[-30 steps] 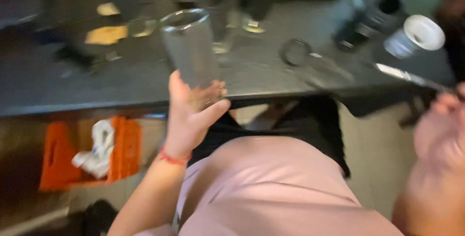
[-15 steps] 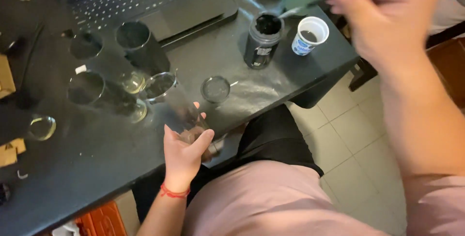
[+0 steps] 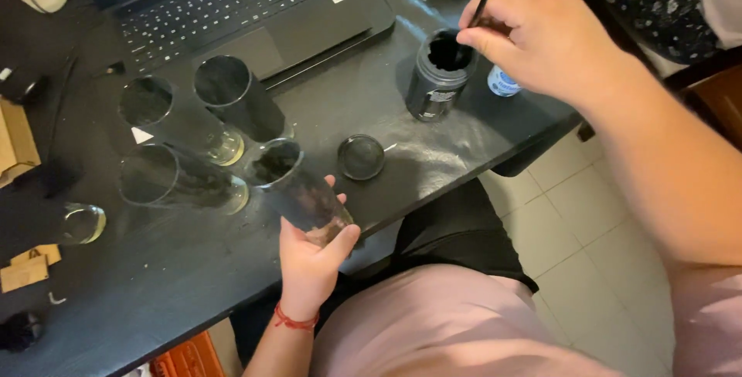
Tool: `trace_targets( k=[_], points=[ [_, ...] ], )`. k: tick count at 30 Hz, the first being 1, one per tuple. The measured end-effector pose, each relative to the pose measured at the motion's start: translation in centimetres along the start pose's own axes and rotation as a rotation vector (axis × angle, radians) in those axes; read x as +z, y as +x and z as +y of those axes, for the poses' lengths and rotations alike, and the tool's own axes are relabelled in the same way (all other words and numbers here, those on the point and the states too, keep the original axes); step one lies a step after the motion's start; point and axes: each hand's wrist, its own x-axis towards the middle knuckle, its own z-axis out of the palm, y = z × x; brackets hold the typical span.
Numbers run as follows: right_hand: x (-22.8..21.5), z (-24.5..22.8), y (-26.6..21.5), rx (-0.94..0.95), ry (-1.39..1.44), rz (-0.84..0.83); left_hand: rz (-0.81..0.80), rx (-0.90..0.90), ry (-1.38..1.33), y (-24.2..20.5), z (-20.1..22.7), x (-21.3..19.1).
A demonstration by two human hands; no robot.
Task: The person paints the exterior of a tall clear glass with black paint using a brush. They rotate the glass to cover the surface, dip the brush into a paint container to reload, and place the finished glass on the table before picking up another one to continue painting.
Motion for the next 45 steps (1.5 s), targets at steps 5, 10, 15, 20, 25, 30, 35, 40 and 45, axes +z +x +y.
trace_targets(
  k=[5,10,15,20,25,30,35,40,45],
  points=[
    [-0.5,-1.2,1.0,0.149,0.023,-0.116,-0.047,0.051,-0.036,-0.2,-0.3,-0.3],
    [-0.7,-1.9,1.2,0.497,0.207,-0.054,0.014,-0.026,0.019,-0.4,0.2,0.2],
    [0.0,-0.8,0.8,0.582,0.31,0.044,0.0,-0.01,0.004,-0.7,0.8,0.4],
    [2.1,3.0,-1.1,0.447,0.49,0.313,-0.022,0.012,-0.043,-0.6,0.0,0.1],
    [2.0,4.9,-4.8,0.359,0.994,0.676,-0.141,0.127,-0.114,-0.6,-0.3,-0.3],
    [0.8,1.9,-8.1,0.441,1.168,0.777,-0.061,-0.063,-0.074,-1.9,-0.5,0.1],
    [0.1,0.8,-9.0,0.348,1.204,0.805,-0.113,0.075,0.021,-2.2,-0.2,0.6],
    [-1.5,-1.0,-7.1,0.108,0.656,0.625,-0.25,0.223,-0.106,-0.9,-0.6,0.9],
    [-3.2,-2.4,-5.2,0.124,0.266,0.422,-0.233,0.132,-0.019,1.5,2.7,4.0]
  ],
)
